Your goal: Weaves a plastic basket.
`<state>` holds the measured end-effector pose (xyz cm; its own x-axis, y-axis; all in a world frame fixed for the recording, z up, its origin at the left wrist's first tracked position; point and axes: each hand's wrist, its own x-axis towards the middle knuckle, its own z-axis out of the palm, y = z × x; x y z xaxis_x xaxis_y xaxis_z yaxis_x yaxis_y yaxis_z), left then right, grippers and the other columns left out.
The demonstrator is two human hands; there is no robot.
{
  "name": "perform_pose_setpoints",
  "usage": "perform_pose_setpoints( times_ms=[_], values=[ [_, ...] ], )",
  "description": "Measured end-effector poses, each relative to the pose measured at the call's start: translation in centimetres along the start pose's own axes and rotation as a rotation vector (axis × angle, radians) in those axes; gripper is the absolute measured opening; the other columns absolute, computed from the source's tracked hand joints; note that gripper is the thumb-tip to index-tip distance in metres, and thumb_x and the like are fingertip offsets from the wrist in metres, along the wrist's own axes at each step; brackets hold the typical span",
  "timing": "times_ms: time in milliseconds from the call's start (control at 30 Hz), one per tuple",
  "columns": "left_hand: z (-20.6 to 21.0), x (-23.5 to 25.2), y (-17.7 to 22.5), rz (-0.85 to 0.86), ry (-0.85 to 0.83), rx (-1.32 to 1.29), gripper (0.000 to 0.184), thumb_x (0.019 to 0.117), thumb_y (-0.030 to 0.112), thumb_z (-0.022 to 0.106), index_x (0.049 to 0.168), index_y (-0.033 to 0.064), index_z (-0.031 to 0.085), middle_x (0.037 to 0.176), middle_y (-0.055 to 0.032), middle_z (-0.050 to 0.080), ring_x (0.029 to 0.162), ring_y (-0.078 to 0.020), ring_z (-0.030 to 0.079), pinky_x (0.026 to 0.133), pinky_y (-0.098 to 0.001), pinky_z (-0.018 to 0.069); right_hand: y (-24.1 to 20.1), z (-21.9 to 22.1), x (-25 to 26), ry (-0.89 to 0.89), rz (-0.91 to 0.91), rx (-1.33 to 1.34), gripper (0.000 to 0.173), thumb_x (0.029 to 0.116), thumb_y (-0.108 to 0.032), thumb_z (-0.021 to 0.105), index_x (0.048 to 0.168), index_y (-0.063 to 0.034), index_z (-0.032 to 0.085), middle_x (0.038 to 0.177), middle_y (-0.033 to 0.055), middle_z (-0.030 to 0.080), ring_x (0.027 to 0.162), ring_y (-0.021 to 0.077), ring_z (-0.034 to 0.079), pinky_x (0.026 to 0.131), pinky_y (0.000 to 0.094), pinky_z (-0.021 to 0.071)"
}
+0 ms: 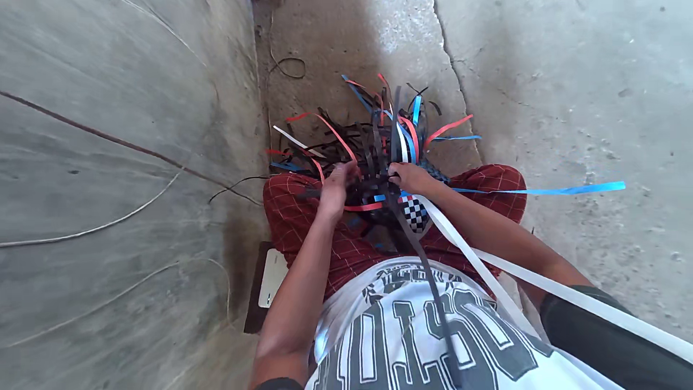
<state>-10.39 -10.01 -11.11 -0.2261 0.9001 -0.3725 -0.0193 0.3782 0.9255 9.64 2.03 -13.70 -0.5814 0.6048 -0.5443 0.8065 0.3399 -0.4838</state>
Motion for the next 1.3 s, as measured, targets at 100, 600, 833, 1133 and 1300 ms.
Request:
perform_pose_setpoints(
  times_ms=[100, 600, 833, 1133, 1300],
  values=[
    [1.8, 2.6, -0.8, 0.017, -0.132, 0.715, 0.05, 0.1074, 0.042, 0.053, 0.137, 0.0029, 0.064, 0.142, -0.0246, 0.056, 0.135, -0.0421, 0.05, 0.113, -0.0616, 0.0381, -0.1, -0.2, -0.7, 0.006, 0.005, -0.03, 0.028, 0.107, -0.022, 0.054, 0.126, -0.004, 0.063, 0.128, 0.0226, 0.063, 0.119, 0.0409, 0.062, 0.098, 0.0601, 0.0498],
    [1.8, 1.9, -2.4, 0.358, -0.37, 0.736, 0.02, 0.1037, 0.011, 0.061, 0.106, -0.0051, 0.073, 0.112, -0.0217, 0.068, 0.11, -0.0356, 0.066, 0.103, -0.0528, 0.051, -4.5, -0.7, -1.5, 0.098, 0.072, 0.72, 0.034, 0.1036, -0.024, 0.062, 0.119, 0.0051, 0.064, 0.1, 0.0205, 0.067, 0.076, 0.0242, 0.065, 0.076, 0.0431, 0.0561],
    [-0.3, 2.2, -1.5, 0.001, -0.442, 0.493, 0.032, 0.1108, 0.014, 0.044, 0.112, -0.0074, 0.067, 0.12, -0.0215, 0.065, 0.113, -0.0294, 0.062, 0.102, -0.0495, 0.0466, -3.6, 5.9, -7.0, 0.229, -0.246, 0.562, 0.021, 0.0968, -0.013, 0.068, 0.107, 0.0034, 0.074, 0.122, 0.0186, 0.069, 0.114, 0.0235, 0.067, 0.101, 0.0388, 0.0543],
    [0.4, 2.5, -2.5, 0.052, -0.345, 0.511, 0.021, 0.1052, 0.015, 0.061, 0.096, -0.0012, 0.069, 0.093, -0.0112, 0.067, 0.085, -0.0181, 0.062, 0.083, -0.0409, 0.0518, -4.2, 4.4, -8.8, 0.114, 0.247, 1.251, 0.03, 0.1064, -0.018, 0.054, 0.13, -0.0007, 0.06, 0.11, 0.012, 0.066, 0.092, 0.0183, 0.065, 0.079, 0.0365, 0.0561],
    [0.4, 2.0, -3.0, 0.231, -0.431, 0.596, 0.014, 0.1005, 0.006, 0.065, 0.103, -0.0045, 0.074, 0.106, -0.018, 0.07, 0.102, -0.0273, 0.067, 0.097, -0.0459, 0.0526, -4.7, 2.9, -6.9, -0.032, 0.283, 1.273, 0.018, 0.1052, -0.012, 0.055, 0.115, 0.0009, 0.063, 0.077, 0.0013, 0.063, 0.062, 0.0086, 0.057, 0.061, 0.025, 0.051]
  ],
)
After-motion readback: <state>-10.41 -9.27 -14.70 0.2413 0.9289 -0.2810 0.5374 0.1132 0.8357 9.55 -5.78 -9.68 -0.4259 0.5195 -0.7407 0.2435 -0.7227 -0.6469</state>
